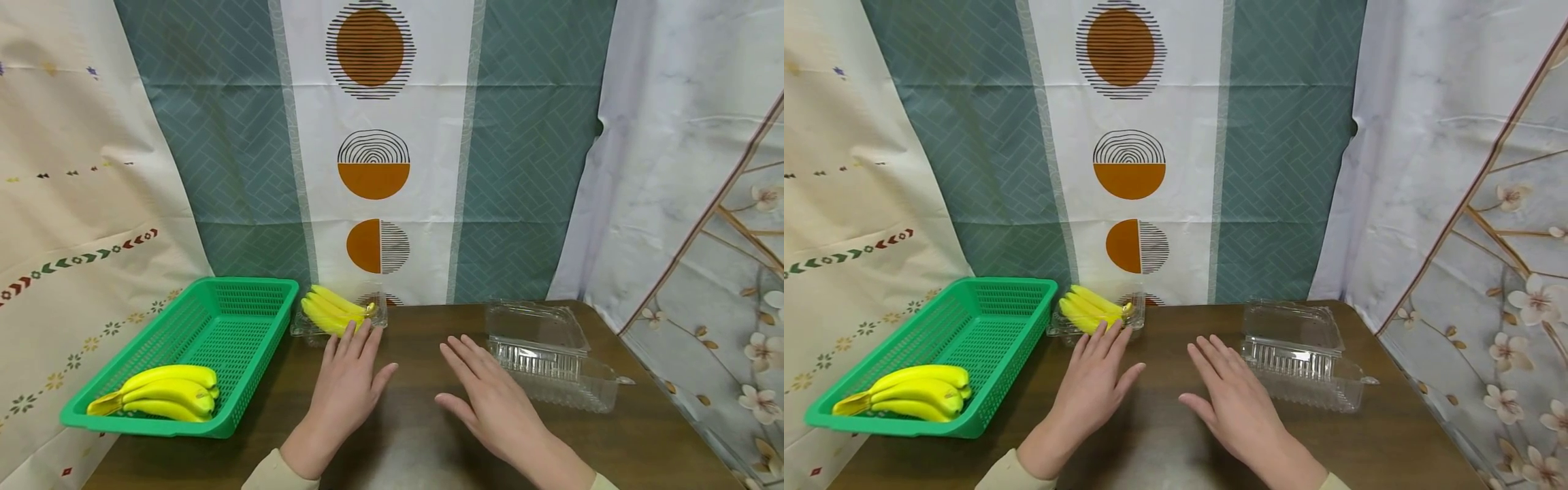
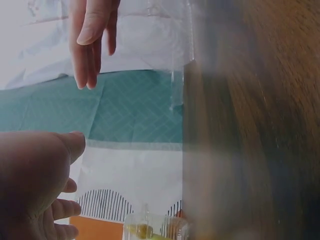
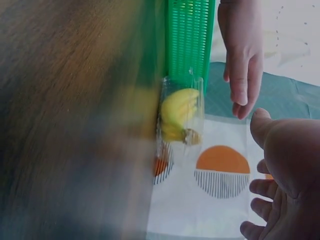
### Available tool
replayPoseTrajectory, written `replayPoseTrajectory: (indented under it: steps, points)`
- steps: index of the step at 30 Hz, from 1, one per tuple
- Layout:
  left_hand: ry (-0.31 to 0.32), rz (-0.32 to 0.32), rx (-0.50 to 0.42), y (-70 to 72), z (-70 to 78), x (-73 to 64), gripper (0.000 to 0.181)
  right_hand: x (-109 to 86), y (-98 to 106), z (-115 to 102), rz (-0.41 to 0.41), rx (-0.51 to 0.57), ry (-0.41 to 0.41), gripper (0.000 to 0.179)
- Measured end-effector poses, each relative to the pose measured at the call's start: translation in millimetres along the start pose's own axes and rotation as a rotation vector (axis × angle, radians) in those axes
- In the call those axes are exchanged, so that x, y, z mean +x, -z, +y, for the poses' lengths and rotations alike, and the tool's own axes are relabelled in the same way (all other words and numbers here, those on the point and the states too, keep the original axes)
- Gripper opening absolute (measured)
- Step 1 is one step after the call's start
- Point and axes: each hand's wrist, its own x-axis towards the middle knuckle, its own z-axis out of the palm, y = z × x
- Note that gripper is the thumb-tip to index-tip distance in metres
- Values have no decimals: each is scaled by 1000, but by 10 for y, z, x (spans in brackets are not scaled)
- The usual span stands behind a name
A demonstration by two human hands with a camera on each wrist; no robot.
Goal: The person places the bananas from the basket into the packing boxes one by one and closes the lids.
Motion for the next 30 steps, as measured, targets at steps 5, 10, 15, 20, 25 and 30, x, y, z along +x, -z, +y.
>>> replayPoseTrajectory:
  steps: [5,10,15,20,25,30]
  points:
    - [-1,-13,-12,-16,48,0,73,-54,44,16,30,-16,-3,81]
    - [-3,-22,-19,-32,92,11,73,-105,104,14,48,-35,3,82]
    - [-7,-42,-33,-36,147,23,73,-152,172,54,73,-49,3,82]
    - [-13,-46,-45,-43,193,47,73,-195,238,122,75,-59,-21,82]
    - [-23,-46,-57,-42,243,66,73,-244,293,187,73,-72,-39,83]
    - [-35,-55,-77,-61,308,87,73,-291,337,255,88,-82,-42,82]
